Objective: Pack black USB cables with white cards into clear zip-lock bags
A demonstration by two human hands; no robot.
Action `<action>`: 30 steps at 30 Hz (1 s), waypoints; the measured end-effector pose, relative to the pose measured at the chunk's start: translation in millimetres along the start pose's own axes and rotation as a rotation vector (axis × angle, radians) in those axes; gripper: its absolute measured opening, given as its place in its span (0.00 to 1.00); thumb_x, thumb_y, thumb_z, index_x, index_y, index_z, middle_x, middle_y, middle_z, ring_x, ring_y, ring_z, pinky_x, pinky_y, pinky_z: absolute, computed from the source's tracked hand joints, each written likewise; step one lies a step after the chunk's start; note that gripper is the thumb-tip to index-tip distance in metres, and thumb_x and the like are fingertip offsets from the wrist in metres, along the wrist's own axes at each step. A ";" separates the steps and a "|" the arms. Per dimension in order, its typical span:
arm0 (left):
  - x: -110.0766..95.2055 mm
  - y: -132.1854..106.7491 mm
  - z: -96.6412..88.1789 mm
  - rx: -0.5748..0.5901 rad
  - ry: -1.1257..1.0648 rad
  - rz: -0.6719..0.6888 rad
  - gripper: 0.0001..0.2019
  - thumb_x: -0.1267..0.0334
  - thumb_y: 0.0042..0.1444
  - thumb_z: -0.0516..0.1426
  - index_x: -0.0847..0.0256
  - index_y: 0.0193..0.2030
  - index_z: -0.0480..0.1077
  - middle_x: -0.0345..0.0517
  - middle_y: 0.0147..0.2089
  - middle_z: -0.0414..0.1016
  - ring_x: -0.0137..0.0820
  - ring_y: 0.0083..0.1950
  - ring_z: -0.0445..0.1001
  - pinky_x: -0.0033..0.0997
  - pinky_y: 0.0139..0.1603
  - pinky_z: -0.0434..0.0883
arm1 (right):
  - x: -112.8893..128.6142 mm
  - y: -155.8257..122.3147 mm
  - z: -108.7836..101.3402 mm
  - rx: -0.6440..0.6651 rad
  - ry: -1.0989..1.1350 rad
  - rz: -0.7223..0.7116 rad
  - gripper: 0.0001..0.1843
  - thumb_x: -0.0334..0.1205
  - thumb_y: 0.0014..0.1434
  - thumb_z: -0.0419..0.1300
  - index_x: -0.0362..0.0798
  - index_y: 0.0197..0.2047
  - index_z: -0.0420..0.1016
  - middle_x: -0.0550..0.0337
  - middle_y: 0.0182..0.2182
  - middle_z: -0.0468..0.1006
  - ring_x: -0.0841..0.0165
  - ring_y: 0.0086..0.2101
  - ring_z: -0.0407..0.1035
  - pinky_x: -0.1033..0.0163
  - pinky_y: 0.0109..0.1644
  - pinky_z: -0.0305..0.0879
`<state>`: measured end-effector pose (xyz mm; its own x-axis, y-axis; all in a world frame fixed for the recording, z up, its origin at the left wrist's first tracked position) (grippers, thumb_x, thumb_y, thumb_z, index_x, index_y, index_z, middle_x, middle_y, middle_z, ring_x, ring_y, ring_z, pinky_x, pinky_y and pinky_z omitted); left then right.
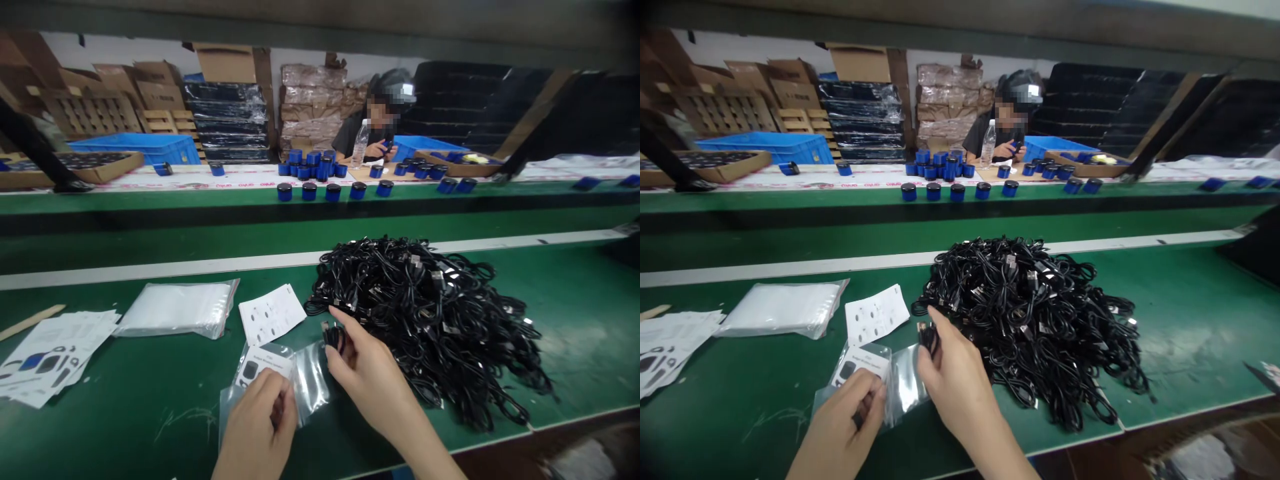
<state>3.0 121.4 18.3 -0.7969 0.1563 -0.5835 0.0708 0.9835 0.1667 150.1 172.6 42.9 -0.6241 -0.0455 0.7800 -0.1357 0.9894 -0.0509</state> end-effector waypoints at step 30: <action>1.5 -9.3 -11.3 -0.008 0.050 0.003 0.12 0.59 0.61 0.48 0.56 0.31 0.69 0.48 0.46 0.71 0.35 0.44 0.76 0.30 0.42 0.74 | -23.3 -63.0 32.6 -0.375 0.532 -0.128 0.07 0.40 0.55 0.61 0.49 0.28 0.70 0.60 0.27 0.79 0.70 0.26 0.73 0.69 0.31 0.68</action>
<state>-5.6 111.4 24.9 -0.8255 0.1546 -0.5428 0.0688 0.9822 0.1750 148.1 106.8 7.6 -0.1429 -0.1871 0.9719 0.1534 0.9659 0.2085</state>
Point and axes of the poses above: each hand's wrist, its own y-axis towards the middle knuckle, its own z-axis out of the palm, x = y × z, the point moved 8 cm from there along y, towards the middle knuckle
